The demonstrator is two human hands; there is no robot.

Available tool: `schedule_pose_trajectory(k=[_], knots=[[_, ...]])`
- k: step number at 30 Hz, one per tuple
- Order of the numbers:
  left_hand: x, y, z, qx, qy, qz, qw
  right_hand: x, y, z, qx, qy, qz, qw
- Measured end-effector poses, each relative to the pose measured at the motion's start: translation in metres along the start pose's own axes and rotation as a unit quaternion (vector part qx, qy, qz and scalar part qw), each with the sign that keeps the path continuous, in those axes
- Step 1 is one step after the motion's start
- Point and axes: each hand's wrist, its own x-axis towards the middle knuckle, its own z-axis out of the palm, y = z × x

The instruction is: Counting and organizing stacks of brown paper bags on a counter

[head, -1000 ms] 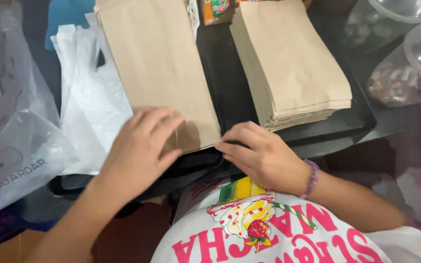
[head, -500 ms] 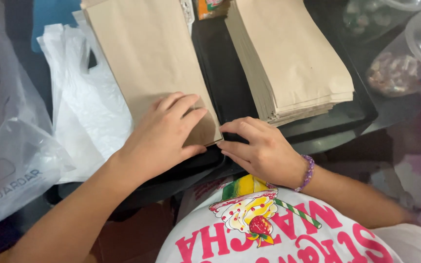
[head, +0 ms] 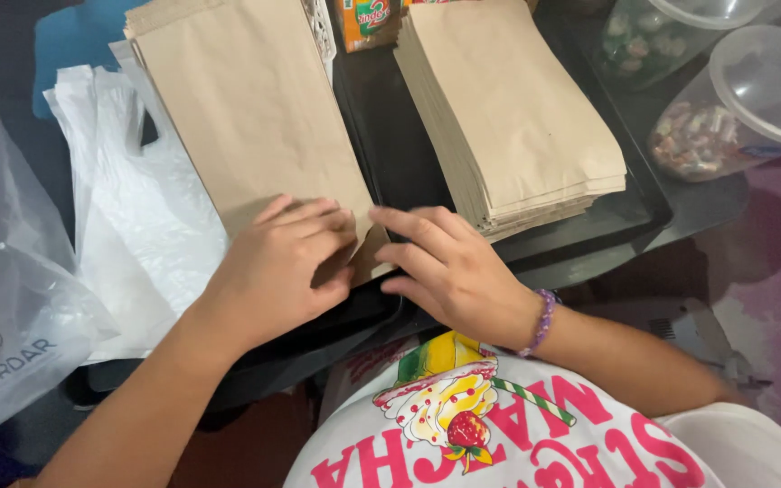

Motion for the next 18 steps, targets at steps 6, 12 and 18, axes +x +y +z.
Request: schedule_pose_trajectory(k=[6, 12, 18], knots=[[0.002, 0.015, -0.007, 0.133, 0.143, 0.085, 0.977, 0.031, -0.005, -0.003, -0.077, -0.016, -0.045, 0.996], [-0.024, 0.025, -0.006, 0.322, 0.201, 0.064, 0.923, 0.017, 0.000, -0.010, -0.006, 0.047, -0.033, 0.998], [-0.033, 0.008, -0.001, 0.212, 0.419, -0.062, 0.881, -0.016, -0.003, -0.029, 0.126, 0.271, 0.205, 0.932]])
